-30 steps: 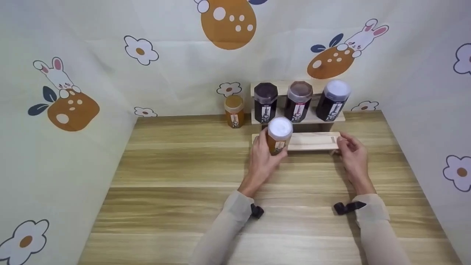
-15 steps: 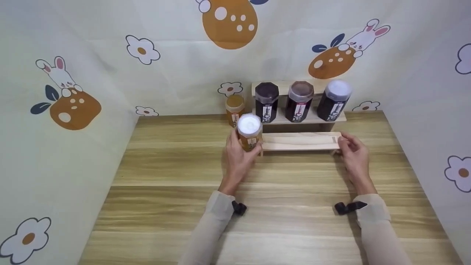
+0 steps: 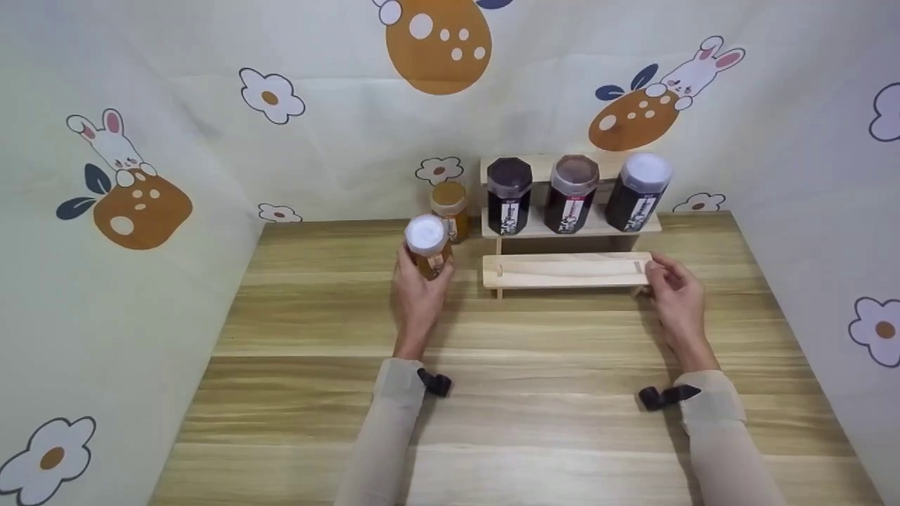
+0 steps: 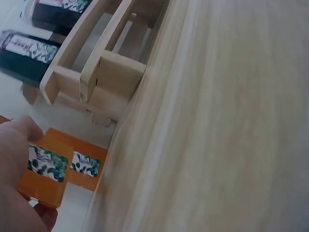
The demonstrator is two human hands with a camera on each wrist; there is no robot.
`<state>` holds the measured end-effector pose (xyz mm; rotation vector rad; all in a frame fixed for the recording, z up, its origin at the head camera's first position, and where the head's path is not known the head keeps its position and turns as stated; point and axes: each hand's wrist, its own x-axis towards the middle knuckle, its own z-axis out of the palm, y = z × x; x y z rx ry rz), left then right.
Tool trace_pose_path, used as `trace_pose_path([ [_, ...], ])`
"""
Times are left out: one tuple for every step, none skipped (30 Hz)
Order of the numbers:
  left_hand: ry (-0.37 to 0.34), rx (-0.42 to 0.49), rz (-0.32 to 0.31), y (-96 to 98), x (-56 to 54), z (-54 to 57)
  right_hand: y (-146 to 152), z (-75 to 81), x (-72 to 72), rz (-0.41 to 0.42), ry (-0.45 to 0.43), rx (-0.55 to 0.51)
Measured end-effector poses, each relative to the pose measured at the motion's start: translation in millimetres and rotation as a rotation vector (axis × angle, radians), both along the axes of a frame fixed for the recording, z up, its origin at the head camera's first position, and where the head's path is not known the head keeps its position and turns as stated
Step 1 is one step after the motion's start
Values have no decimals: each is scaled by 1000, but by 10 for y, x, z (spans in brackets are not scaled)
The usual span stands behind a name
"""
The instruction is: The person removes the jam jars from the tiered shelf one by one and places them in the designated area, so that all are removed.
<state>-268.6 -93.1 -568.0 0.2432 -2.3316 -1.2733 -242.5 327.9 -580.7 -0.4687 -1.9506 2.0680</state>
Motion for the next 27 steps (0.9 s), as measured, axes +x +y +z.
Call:
trace_pose_path([
  [-14,10,2,-23,-13,-22,-1,2,1,0,-1,0],
  [-26,16,3,-45,-22,-40,-1,4,2,-2,-3,-2],
  [-45,13,9,-66,-31,-61,-2,8,6,-2,-5,-4],
  [-58,19,8,-82,-42,-81,-2,10,6,-3,-6,-14],
  [-70,22,7,-98,-55,-100,-3,13,9,-5,-9,-12],
  [-81,21,8,-114,-68,-118,-1,13,10,-6,-12,-18],
  [-91,17,9,-131,-82,-134,0,12,10,-8,-13,-18],
  [-101,9,12,-149,-99,-146,0,12,9,-8,-14,-21],
  [-113,1,11,-168,-117,-155,-1,12,8,-7,-12,-23],
  [-123,-8,6,-186,-137,-157,0,8,4,-7,-12,-25],
  [-131,-18,0,-207,-160,-155,0,8,4,-7,-11,-20],
  [-143,-29,-10,-228,-184,-148,2,6,3,-6,-11,-25],
  [-155,-40,-23,-246,-211,-137,4,6,5,-6,-10,-15],
  [-167,-50,-38,-263,-238,-122,9,3,7,-6,-8,-15],
  [-175,-52,-59,-280,-267,-106,13,4,11,-5,-5,-3],
  [-182,-56,-75,-296,-298,-92,16,3,12,-8,0,-2],
  [-187,-55,-89,-311,-328,-77,16,3,14,-9,6,0],
  [-192,-55,-102,-326,-360,-65,18,3,12,-9,11,-5],
  [-196,-54,-108,-339,-390,-53,17,1,10,-9,15,2],
  [-199,-51,-112,-351,-420,-41,18,-3,5,-11,20,-7],
  [-202,-46,-114,-363,-449,-31,14,-2,4,-10,23,-8],
  [-209,-45,-109,-373,-476,-21,11,-4,0,-10,24,-21],
  [-217,-40,-108,-384,-501,-9,7,-5,-1,-8,24,-22],
  [-226,-36,-106,-396,-525,3,5,-5,-3,-7,22,-24],
  [-236,-30,-105,-406,-547,15,-1,-4,-3,-7,22,-21],
  [-245,-24,-107,-419,-570,26,-4,-3,-3,-8,20,-29],
  [-255,-19,-108,-431,-592,38,-11,1,-1,-6,19,-24],
])
